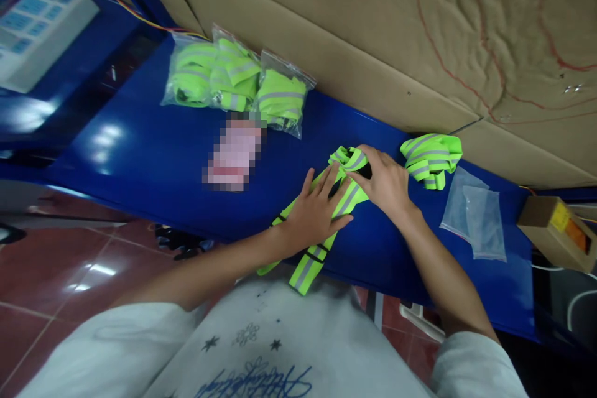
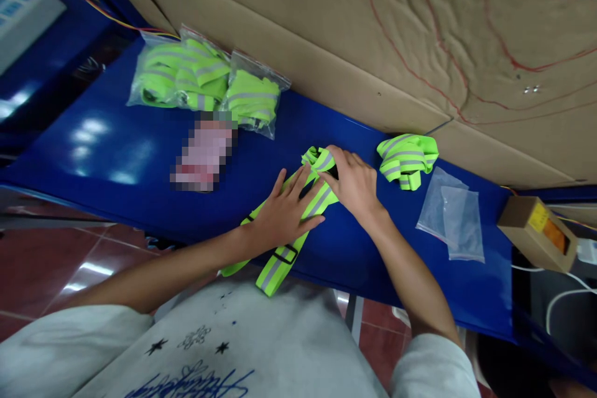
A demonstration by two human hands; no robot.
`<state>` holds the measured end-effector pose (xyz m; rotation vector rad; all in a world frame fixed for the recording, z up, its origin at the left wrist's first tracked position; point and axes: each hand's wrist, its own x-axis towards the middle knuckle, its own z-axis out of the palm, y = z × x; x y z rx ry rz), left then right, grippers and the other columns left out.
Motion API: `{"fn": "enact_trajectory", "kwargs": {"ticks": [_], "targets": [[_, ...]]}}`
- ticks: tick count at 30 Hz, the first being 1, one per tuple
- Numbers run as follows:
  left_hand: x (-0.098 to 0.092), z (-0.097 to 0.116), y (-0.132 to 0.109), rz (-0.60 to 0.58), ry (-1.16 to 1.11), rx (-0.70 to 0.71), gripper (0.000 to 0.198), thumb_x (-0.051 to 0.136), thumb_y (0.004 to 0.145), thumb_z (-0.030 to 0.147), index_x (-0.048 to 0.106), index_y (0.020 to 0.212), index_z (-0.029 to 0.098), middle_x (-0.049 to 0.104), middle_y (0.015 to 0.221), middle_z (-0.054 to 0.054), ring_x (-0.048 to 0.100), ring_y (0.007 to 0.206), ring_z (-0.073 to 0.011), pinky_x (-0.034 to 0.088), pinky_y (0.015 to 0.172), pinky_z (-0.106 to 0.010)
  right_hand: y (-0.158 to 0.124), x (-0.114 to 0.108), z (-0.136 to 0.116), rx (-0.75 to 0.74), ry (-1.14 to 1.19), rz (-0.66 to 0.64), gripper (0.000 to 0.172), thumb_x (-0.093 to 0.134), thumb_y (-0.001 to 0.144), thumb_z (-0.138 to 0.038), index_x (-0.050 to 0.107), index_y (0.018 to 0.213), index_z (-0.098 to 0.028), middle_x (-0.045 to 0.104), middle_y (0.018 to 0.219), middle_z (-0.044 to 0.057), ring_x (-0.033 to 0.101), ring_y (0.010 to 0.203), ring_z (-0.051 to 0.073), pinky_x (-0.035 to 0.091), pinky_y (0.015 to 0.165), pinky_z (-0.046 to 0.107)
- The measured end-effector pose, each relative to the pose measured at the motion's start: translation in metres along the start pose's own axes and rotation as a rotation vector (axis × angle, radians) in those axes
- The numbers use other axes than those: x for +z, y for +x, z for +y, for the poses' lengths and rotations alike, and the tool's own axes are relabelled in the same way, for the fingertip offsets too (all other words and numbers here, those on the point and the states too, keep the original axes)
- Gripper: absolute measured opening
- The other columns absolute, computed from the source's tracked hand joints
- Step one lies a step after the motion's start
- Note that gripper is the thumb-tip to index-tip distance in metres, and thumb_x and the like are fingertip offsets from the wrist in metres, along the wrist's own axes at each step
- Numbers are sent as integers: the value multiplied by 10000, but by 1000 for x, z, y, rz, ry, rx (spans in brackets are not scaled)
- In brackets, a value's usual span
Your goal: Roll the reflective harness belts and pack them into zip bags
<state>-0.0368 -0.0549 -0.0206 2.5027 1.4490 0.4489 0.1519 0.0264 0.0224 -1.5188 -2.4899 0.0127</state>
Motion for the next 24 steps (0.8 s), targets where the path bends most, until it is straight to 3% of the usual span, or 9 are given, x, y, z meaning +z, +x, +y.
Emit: {"fn": "enact_trajectory", "kwargs": {"ticks": [4,7,12,15,19,21,24], "targets": [[-1,2,-1,16,-14,-34,659,426,1054,500,361,1602,141,294,1672,-240,242,1592,-362,203,1293,-600,-6,8,-7,-79,-167,69,395,506,1035,-282,589,1411,-190,725,1202,139,655,1070,314,480,868,431],[-1,4,-5,47,-23,-53,615,454,1046,468,436,1541,104,391,1603,-267,307,1562,-381,257,1283,-583,-17,19,-11,-157,-200,84,443,441,1036,-168,579,1450,-245,702,1295,129,621,1159,310,455,947,471],[-1,8,-16,159,-8,-57,472,515,1025,381,549,1397,92,494,1511,-246,397,1503,-415,375,1227,-579,-44,27,-31,-147,-130,-18,587,388,1032,-132,393,1613,-210,542,1523,194,516,1349,375,401,1077,608],[0,6,-19,177,-16,-40,556,516,1018,366,454,1499,96,414,1602,-225,311,1553,-401,350,1243,-591,-58,21,-45,-105,-62,-91,593,378,1042,-153,338,1633,-130,399,1625,229,419,1456,399,367,1140,641],[1,3,-18,97,-25,-23,642,462,1035,359,293,1624,167,303,1689,-165,261,1585,-352,268,1279,-602,-60,-1,-44,-137,158,-197,508,389,1061,-203,470,1552,-102,362,1657,193,330,1543,351,382,1201,573],[1,4,-17,79,-10,-35,641,458,1035,354,292,1635,199,266,1707,-148,240,1590,-365,253,1280,-610,-50,-14,-30,-170,329,-228,442,401,1070,-232,577,1471,-170,488,1587,144,427,1499,294,419,1202,517],[1,5,-17,57,6,-58,643,450,1033,361,315,1629,163,248,1712,-156,237,1587,-380,237,1288,-606,-26,-26,2,-134,558,-184,300,517,1051,-333,717,1265,-270,719,1259,78,673,1205,239,531,1087,444]]}}
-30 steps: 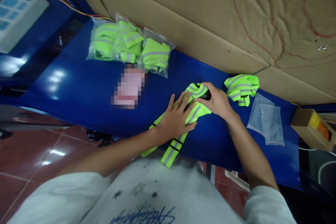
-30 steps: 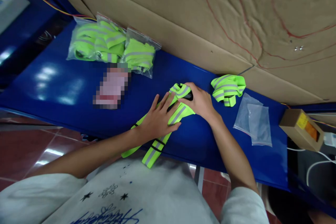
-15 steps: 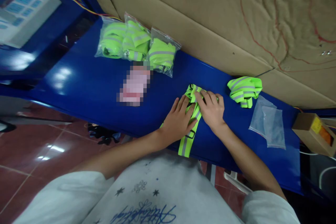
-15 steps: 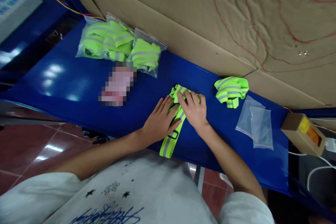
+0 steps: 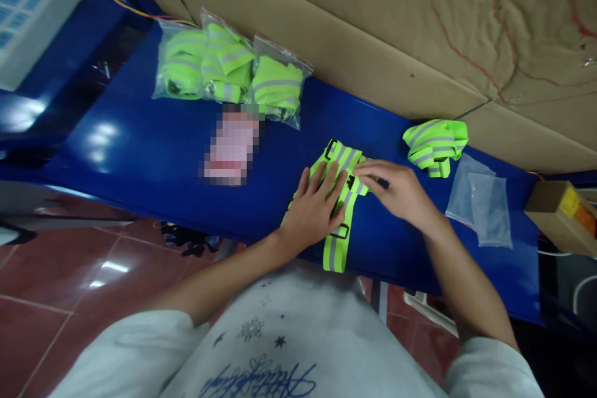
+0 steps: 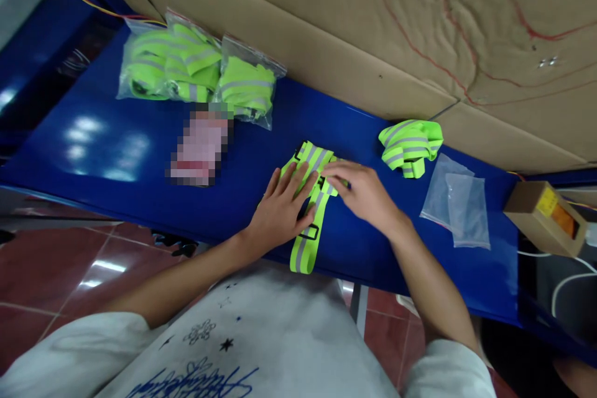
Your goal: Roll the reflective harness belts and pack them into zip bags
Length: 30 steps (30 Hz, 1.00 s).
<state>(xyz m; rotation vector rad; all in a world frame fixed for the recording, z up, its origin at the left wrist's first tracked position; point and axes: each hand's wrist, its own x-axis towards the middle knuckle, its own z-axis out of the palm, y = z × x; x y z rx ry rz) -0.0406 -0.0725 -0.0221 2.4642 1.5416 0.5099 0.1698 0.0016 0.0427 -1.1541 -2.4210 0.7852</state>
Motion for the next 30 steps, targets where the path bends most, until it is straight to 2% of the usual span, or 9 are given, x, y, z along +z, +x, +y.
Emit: {"fn": "enact_trajectory", "kwargs": {"ticks": [1,3,6,9,13,18,23,26,30], "targets": [[0,0,0,-3,4,-2,640,446,1034,364,324,1626,153,252,1710,-159,243,1585,-381,229,1291,-604,6,-8,10,13,20,37,298,586,1018,-383,715,1262,-271,706,1252,84,669,1195,248,531,1082,451],[0,1,0,-3,5,2,635,444,1035,368,334,1623,156,259,1708,-157,254,1581,-381,219,1295,-603,19,-18,29,34,-8,40,509,721,912,-508,664,1355,-264,619,1380,116,583,1311,299,465,1146,503],[-1,1,0,3,-2,9,631,454,1033,371,342,1619,167,267,1705,-153,261,1577,-381,229,1292,-601,35,-16,51,69,33,-137,763,739,842,-633,573,1474,-240,579,1404,144,570,1306,319,463,1132,514],[-3,-1,1,23,-12,-1,604,469,1031,371,387,1597,174,361,1650,-173,337,1539,-372,259,1282,-590,44,-6,56,64,79,-216,676,707,871,-619,634,1390,-192,656,1265,132,637,1176,289,508,1055,465],[-8,0,-3,40,-54,-22,602,499,1025,381,408,1583,177,489,1511,-194,448,1460,-352,286,1274,-573,43,2,44,44,45,-123,510,740,871,-548,688,1234,-194,714,1162,95,672,1041,263,539,935,411],[-12,12,-17,-23,-66,-51,737,506,1018,472,256,1642,171,277,1679,-213,264,1575,-391,243,1284,-617,33,4,15,67,-132,9,412,718,921,-432,667,1268,-215,696,1148,80,671,1012,245,531,899,370],[-6,19,-19,3,-111,-79,687,517,1013,485,330,1587,156,193,1698,-239,192,1596,-410,294,1270,-603,23,15,-10,6,-407,180,363,590,1010,-388,647,1334,-234,662,1189,104,631,1086,269,511,934,394],[-4,17,-17,60,-84,-85,628,513,1018,480,410,1522,120,307,1628,-260,257,1565,-436,332,1253,-603,11,28,-14,-102,-594,220,388,552,1030,-321,605,1413,-281,666,1182,105,608,1081,282,476,906,424],[-8,18,-23,6,-3,-117,544,498,1024,492,529,1406,107,569,1356,-234,523,1369,-413,301,1248,-668,-8,50,-13,-232,-726,187,482,518,1032,-197,538,1470,-397,693,1214,62,592,1111,269,439,855,420]]}}
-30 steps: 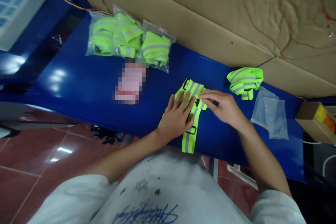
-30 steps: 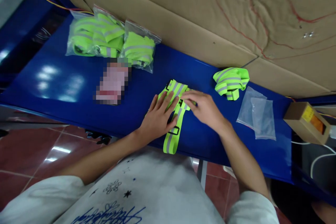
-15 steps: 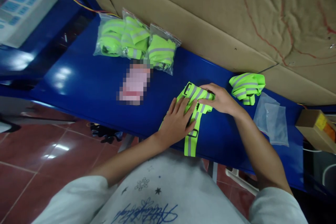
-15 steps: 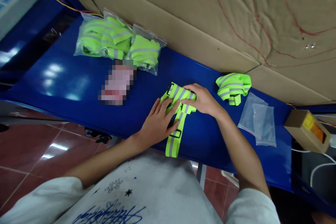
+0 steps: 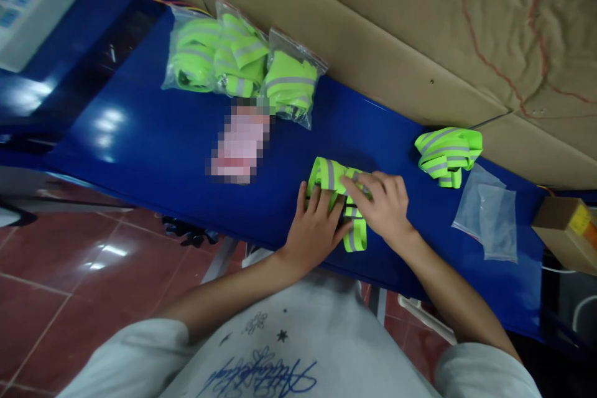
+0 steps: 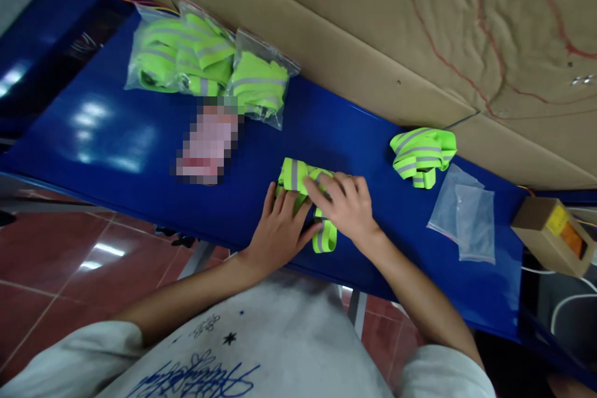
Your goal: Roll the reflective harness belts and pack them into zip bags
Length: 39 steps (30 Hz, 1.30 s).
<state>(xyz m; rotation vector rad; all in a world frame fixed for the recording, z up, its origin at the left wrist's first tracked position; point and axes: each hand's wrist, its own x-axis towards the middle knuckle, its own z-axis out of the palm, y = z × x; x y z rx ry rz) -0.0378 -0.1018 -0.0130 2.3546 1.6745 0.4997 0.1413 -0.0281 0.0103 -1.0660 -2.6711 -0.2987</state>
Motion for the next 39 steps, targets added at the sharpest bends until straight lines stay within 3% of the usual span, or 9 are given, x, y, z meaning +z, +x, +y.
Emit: {"fn": "enact_trajectory", "kwargs": {"ticks": [8,15,18,22,24,26,29,34,39], "targets": [[-13,-4,-24,-65,-90,101,575,530,1017,496,519,1409,77,591,1304,-228,574,1292,-390,380,1194,-703,-14,-6,-4,-81,296,-183,476,543,1041,-220,534,1503,-332,667,1283,78,576,1231,256,479,1007,429],[-31,-12,-42,32,-284,98,234,540,1005,149,588,1232,118,549,1352,-192,548,1332,-310,568,1108,-510,-5,-21,9,75,745,-192,325,477,1073,-220,635,1350,-282,717,1198,49,660,1126,198,544,992,389],[-20,-13,-42,32,-245,116,227,523,999,111,585,1217,109,559,1326,-193,525,1362,-323,559,1123,-523,6,-23,12,161,735,-205,253,525,1064,-275,633,1291,-250,738,1137,42,703,1007,181,569,900,327],[-2,-14,-34,62,-200,191,231,508,1003,98,578,1223,96,577,1331,-185,484,1421,-327,477,1215,-546,30,-26,17,74,529,-368,189,623,1008,-294,661,1181,-228,668,1198,72,679,849,172,546,756,301],[2,-15,-28,69,-193,204,232,510,1001,89,578,1223,88,584,1332,-184,491,1419,-323,464,1230,-538,44,-25,23,5,395,-412,277,700,950,-282,658,1216,-220,635,1229,96,664,942,222,531,840,355],[2,-14,-21,54,-191,205,229,501,1006,89,584,1219,94,593,1332,-177,497,1418,-313,461,1235,-531,56,-19,34,-25,317,-408,530,777,880,-304,596,1371,-218,579,1355,140,607,1158,315,489,976,454],[-1,-13,-10,3,-209,202,212,479,1027,117,601,1199,105,606,1325,-160,494,1430,-290,442,1254,-512,67,-5,58,-34,410,-477,789,825,818,-395,489,1516,-245,480,1512,153,499,1341,372,433,1077,537],[-3,-7,-2,-77,-232,236,356,475,1062,268,539,1373,105,508,1495,-166,403,1509,-310,402,1279,-514,70,12,86,-74,733,-551,695,801,815,-478,591,1422,-212,588,1380,128,580,1256,297,487,1073,451],[0,-3,-2,-80,-53,320,402,462,1032,140,538,1427,127,480,1521,-192,453,1456,-351,457,1195,-515,69,12,86,-18,732,-484,666,828,780,-473,614,1349,-201,644,1314,119,614,1194,298,503,1029,447]]}}
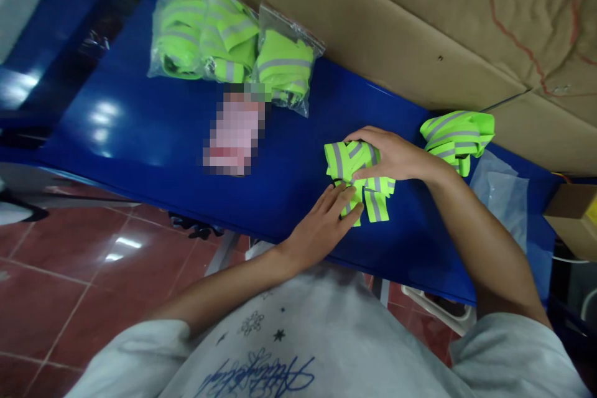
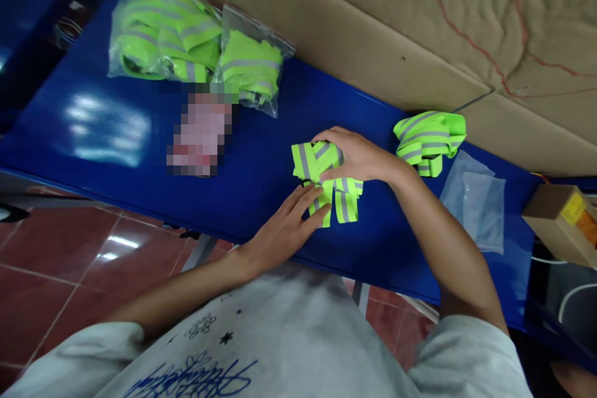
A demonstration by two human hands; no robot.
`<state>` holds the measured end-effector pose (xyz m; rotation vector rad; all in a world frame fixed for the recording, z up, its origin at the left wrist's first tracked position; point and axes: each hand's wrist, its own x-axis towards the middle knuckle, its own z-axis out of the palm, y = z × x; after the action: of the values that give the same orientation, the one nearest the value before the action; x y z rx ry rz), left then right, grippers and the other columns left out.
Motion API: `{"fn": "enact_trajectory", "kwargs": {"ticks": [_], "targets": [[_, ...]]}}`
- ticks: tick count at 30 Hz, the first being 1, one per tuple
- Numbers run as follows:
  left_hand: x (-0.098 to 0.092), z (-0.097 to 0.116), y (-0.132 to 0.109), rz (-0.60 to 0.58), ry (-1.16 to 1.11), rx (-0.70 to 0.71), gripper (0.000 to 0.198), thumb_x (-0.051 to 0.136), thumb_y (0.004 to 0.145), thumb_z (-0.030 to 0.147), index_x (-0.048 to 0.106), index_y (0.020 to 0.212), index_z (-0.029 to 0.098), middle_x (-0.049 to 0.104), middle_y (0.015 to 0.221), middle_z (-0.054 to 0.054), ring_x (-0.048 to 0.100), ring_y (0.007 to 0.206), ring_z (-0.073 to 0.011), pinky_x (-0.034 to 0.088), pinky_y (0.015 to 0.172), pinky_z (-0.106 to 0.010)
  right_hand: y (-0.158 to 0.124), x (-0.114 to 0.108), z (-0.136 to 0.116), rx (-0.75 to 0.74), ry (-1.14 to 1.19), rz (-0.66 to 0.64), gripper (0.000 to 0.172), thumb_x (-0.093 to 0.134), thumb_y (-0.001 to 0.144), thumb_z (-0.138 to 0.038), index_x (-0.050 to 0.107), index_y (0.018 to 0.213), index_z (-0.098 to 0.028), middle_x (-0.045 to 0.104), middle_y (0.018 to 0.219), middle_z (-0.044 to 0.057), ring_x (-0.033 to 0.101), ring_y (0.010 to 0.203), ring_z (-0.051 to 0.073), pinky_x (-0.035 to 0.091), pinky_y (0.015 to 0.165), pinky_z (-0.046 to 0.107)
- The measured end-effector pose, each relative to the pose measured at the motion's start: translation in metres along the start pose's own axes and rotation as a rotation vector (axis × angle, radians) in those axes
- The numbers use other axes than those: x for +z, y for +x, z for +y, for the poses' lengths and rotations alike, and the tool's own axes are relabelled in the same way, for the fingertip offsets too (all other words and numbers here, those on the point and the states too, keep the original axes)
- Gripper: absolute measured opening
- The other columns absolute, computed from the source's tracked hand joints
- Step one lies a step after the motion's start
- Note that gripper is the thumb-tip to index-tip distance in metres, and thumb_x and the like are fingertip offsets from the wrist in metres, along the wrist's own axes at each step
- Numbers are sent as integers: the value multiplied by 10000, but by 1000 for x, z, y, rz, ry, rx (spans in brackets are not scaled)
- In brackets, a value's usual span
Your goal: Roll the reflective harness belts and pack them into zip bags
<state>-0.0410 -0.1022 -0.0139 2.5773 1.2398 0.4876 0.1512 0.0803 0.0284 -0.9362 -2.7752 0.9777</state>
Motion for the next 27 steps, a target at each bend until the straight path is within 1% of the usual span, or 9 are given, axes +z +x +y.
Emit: {"fn": "enact_trajectory", "kwargs": {"ticks": [2,4,6,10,13,17,20,24,27], "targets": [[0,0,3,-18,31,71,431,444,1028,121,542,1445,176,507,1514,-162,540,1356,-315,521,1085,-456,0,1,-2,18,-24,6,653,831,774,-452,610,1336,-204,652,1306,112,617,1186,300,504,1012,439],[-1,0,9,-37,44,155,510,424,1033,119,475,1525,241,499,1546,-115,585,1271,-273,534,999,-407,0,1,-5,26,-52,6,640,836,768,-420,604,1322,-199,655,1301,109,622,1179,299,505,998,424],[-2,0,15,-50,54,228,550,411,1038,122,424,1568,265,472,1587,-75,585,1254,-251,512,1004,-399,0,1,-9,39,-87,-1,636,834,773,-373,584,1331,-196,658,1297,101,639,1156,290,509,972,403],[0,1,22,-60,92,327,435,419,1052,153,546,1468,154,577,1490,-99,570,1285,-240,457,1072,-389,-5,1,-25,71,-234,4,631,803,816,-296,529,1380,-222,645,1351,79,655,1171,285,522,900,368],[3,0,22,-52,121,347,420,443,1047,141,550,1452,103,614,1437,-123,587,1268,-237,451,1077,-385,-12,4,-41,26,-370,55,574,770,864,-246,522,1380,-208,644,1362,89,651,1182,278,527,851,350],[5,0,21,-11,151,331,427,443,1035,110,540,1445,42,632,1406,-144,595,1264,-252,462,1079,-394,-26,17,-55,-86,-543,167,404,628,974,-190,553,1370,-169,686,1313,100,662,1124,263,522,856,366],[6,1,22,-13,153,306,398,448,1028,102,578,1398,36,667,1340,-152,620,1225,-254,489,1051,-396,-41,37,-56,-186,-709,320,355,524,1022,-136,576,1371,-168,703,1318,90,665,1130,250,522,869,372],[8,4,21,3,125,290,296,474,1030,140,672,1239,66,712,1223,-146,657,1175,-264,521,1037,-410,-61,67,-50,-294,-838,512,342,568,1006,-109,611,1327,-217,735,1258,38,674,1136,226,541,988,395],[10,6,15,48,136,285,302,477,1013,108,665,1236,31,714,1216,-179,674,1178,-277,523,1075,-422,-69,79,-46,-317,-804,554,340,619,981,-105,622,1297,-229,719,1287,35,661,1205,233,550,1078,441]]}}
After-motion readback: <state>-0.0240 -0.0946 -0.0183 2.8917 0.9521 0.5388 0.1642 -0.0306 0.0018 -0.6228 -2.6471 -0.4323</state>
